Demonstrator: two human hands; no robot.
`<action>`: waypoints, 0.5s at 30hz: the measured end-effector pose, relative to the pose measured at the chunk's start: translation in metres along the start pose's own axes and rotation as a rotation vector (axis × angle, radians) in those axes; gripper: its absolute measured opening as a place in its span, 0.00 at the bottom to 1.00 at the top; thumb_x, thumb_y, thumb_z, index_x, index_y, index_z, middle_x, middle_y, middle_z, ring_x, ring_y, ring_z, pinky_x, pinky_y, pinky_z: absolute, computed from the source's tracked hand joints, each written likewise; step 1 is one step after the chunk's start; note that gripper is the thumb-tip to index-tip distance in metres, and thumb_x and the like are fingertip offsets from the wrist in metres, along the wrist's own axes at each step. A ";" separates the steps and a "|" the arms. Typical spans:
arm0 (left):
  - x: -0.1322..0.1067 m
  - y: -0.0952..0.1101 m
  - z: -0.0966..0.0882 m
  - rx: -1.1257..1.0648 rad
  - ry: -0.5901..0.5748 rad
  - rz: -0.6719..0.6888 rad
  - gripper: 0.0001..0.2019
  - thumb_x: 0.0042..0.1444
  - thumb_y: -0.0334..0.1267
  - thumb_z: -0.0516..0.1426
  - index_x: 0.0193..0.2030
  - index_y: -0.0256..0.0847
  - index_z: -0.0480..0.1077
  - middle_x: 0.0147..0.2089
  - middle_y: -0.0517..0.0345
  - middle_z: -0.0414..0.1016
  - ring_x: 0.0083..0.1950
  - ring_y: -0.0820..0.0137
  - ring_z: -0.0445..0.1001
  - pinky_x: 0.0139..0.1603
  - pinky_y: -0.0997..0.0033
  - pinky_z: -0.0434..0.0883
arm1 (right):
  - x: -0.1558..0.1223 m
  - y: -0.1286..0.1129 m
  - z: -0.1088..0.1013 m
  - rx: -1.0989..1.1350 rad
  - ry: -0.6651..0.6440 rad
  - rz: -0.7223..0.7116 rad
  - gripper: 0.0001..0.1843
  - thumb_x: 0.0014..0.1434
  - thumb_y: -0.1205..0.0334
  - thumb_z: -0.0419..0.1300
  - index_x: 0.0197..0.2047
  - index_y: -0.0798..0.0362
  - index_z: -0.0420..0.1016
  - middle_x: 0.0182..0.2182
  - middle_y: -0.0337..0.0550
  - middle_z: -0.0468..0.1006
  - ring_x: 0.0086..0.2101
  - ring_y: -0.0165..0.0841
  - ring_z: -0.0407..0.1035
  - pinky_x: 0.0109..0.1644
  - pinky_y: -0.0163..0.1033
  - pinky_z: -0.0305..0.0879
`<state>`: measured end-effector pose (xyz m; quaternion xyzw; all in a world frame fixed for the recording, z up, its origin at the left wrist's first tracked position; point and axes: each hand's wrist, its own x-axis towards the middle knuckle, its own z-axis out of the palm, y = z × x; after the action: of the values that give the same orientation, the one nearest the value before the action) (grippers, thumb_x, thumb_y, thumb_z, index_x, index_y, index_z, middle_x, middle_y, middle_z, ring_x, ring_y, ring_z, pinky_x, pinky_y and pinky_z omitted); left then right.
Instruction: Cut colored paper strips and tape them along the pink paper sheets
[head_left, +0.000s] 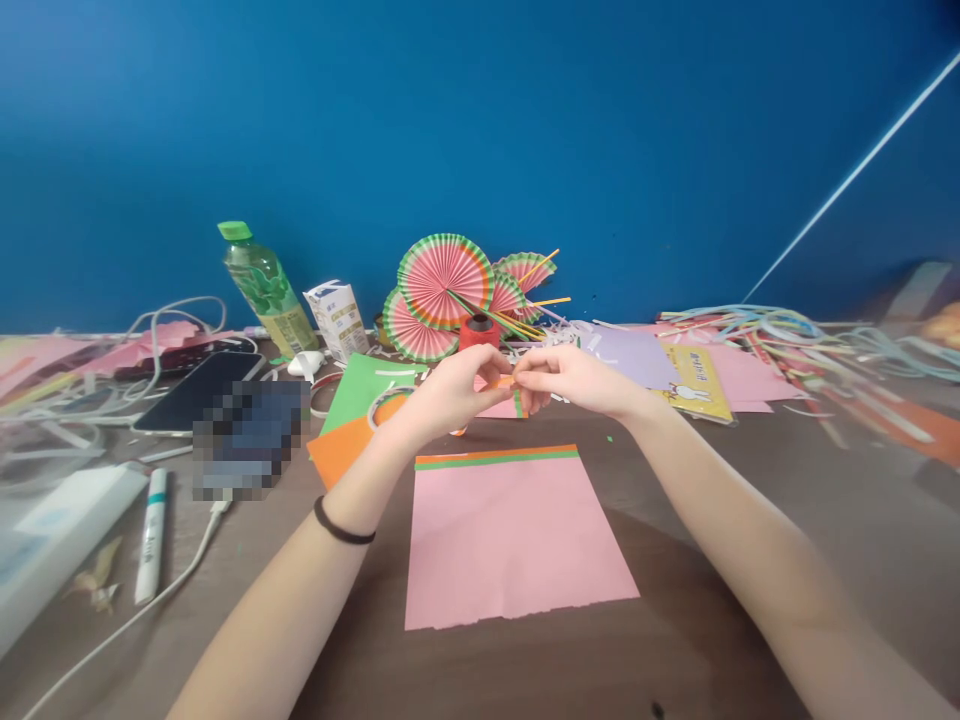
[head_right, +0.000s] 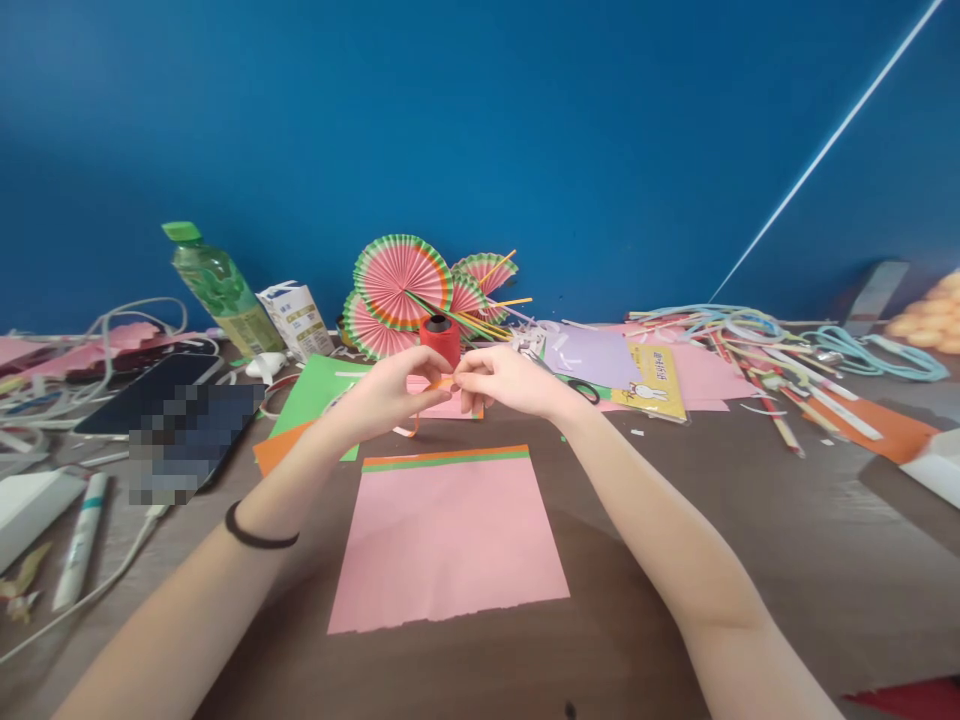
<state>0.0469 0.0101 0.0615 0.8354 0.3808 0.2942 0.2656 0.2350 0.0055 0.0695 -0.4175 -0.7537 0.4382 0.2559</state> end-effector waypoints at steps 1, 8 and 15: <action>0.000 -0.001 0.000 0.013 0.006 0.007 0.10 0.52 0.44 0.54 0.36 0.40 0.66 0.36 0.58 0.72 0.39 0.70 0.70 0.39 0.70 0.66 | 0.000 0.000 0.000 -0.003 0.000 -0.003 0.09 0.56 0.58 0.53 0.31 0.55 0.67 0.25 0.41 0.77 0.25 0.28 0.70 0.30 0.34 0.64; 0.001 0.004 -0.003 -0.028 0.017 -0.005 0.08 0.52 0.42 0.53 0.32 0.39 0.66 0.34 0.58 0.71 0.35 0.71 0.69 0.36 0.71 0.66 | -0.001 -0.003 0.001 -0.020 0.015 -0.013 0.09 0.56 0.58 0.53 0.31 0.55 0.67 0.25 0.41 0.76 0.25 0.27 0.70 0.30 0.34 0.64; 0.001 -0.002 0.001 -0.143 0.040 -0.088 0.04 0.51 0.38 0.51 0.32 0.40 0.64 0.32 0.61 0.68 0.35 0.72 0.67 0.36 0.72 0.64 | -0.001 -0.002 0.002 0.026 0.018 -0.015 0.10 0.55 0.56 0.56 0.33 0.55 0.69 0.24 0.40 0.76 0.25 0.28 0.70 0.30 0.34 0.65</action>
<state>0.0471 0.0114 0.0597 0.7908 0.4003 0.3252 0.3296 0.2325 0.0033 0.0704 -0.4124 -0.7486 0.4425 0.2714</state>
